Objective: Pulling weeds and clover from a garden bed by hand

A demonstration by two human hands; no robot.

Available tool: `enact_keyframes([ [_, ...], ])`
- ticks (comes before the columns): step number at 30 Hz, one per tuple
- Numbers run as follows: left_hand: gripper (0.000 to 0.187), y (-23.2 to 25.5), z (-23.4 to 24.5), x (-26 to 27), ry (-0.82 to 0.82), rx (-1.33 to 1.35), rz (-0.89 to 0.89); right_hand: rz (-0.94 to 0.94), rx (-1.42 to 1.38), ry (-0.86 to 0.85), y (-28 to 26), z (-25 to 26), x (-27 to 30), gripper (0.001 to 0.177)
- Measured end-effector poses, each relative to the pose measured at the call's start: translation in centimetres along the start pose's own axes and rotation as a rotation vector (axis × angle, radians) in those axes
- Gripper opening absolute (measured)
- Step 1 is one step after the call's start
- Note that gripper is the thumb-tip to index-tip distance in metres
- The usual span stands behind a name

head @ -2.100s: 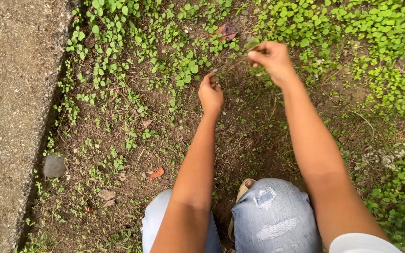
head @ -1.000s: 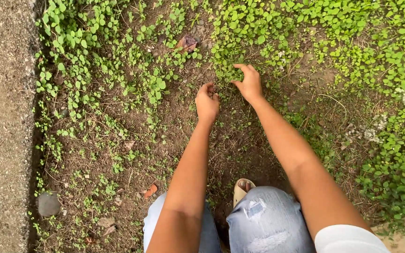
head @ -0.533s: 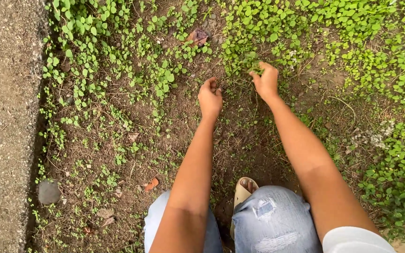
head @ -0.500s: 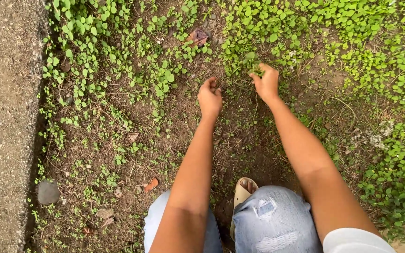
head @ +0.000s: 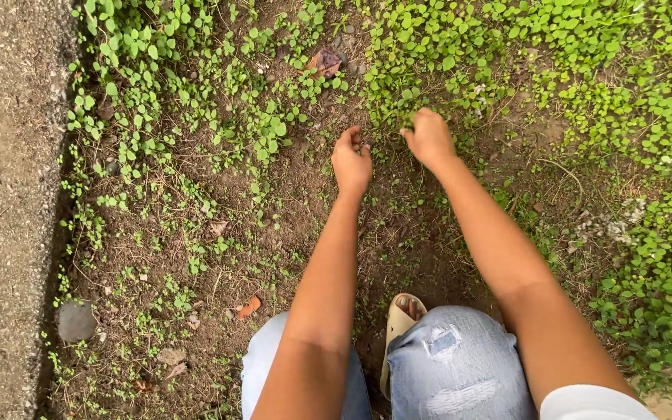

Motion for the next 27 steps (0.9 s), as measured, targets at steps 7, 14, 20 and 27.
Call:
enact_keyframes([
  [7, 0.041, 0.5, 1.1, 0.7, 0.007, -0.009, -0.004, 0.215, 0.227, 0.027, -2.7, -3.6, -0.5, 0.04],
  [14, 0.042, 0.3, 2.6, 1.2, 0.013, -0.012, 0.028, 0.273, 0.302, 0.037, 1.0, -8.6, -3.0, 0.021],
  [20, 0.041, -1.3, 2.6, -0.2, 0.052, -0.008, 0.05, 0.132, -0.022, 0.051, 0.6, -5.2, -1.7, 0.008],
  [27, 0.042, -0.6, 2.4, 0.2, 0.016, -0.001, 0.061, -0.042, -1.08, -0.033, 1.3, 5.0, 2.0, 0.018],
])
Point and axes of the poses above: each hand's wrist, its own x-axis away from the middle knuckle, its own z-axis out of the back of the hand, y = z × x, the point moved 8 cm from there along -x, towards the middle knuckle, and after that the axes turned 2 degrees about z, right-handed, at the moved point
